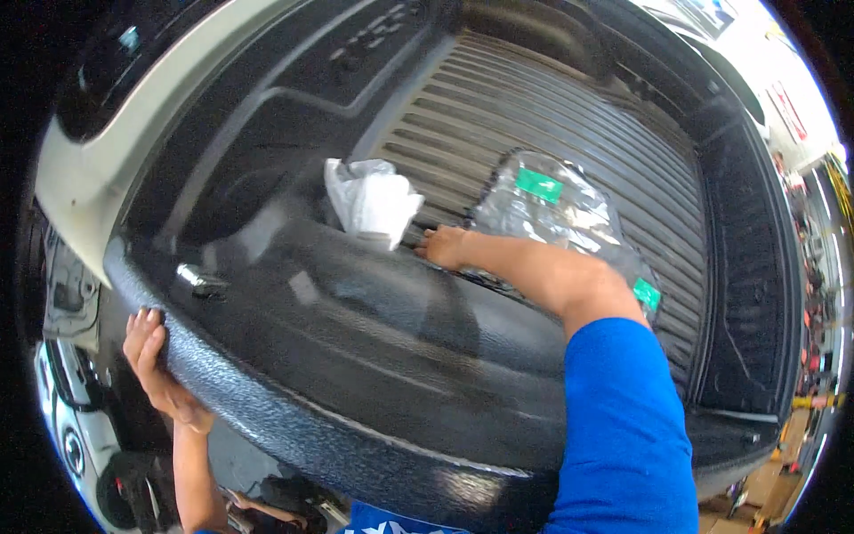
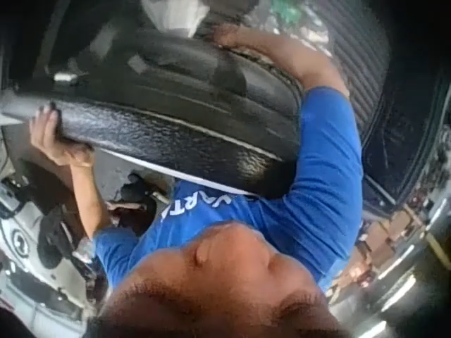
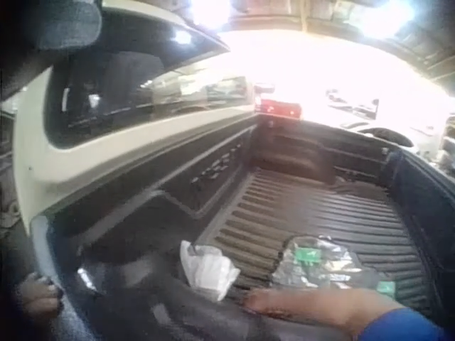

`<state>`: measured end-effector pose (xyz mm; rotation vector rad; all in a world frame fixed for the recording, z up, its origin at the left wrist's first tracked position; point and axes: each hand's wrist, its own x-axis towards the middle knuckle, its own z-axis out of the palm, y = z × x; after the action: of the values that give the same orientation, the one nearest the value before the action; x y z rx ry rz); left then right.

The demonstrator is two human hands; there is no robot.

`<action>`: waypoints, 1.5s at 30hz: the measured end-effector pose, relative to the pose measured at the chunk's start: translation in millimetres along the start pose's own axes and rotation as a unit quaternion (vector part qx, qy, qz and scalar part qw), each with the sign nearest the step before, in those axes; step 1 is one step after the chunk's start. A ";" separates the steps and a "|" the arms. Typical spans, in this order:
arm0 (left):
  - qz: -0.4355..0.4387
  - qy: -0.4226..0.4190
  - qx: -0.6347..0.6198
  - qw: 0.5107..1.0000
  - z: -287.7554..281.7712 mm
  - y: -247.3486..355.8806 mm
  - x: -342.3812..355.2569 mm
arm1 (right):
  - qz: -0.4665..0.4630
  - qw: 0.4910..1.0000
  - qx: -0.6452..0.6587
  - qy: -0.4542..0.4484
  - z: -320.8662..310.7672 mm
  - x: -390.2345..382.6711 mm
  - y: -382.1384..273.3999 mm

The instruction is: Remove a plastic liner from a truck bed and install it onto a vehicle door panel.

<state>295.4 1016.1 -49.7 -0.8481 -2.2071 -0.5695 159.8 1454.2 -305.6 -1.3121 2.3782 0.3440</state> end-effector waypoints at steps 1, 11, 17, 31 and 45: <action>0.000 -0.001 0.000 1.000 -2.4 -1.6 -1.6 | -0.006 1.000 -0.017 -0.012 7.5 8.4 -3.9; -0.011 0.043 0.002 0.999 0.6 5.1 1.8 | -0.003 0.990 -0.132 -0.044 -16.1 -25.9 5.4; -0.094 0.015 -0.140 0.986 -25.0 37.9 49.5 | 0.222 0.965 0.046 0.134 -132.6 -197.9 38.9; 0.225 -0.378 -0.131 0.889 293.8 259.3 295.6 | 0.315 0.872 -0.160 0.340 -229.5 -446.7 -28.2; 0.304 -0.658 -0.001 0.689 420.9 246.3 174.0 | 0.559 0.796 0.144 0.183 -36.6 -520.4 8.3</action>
<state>186.9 1509.2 -164.5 -2.3769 -2.7024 0.6357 393.6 1834.2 -35.2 0.3383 3.1178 0.0056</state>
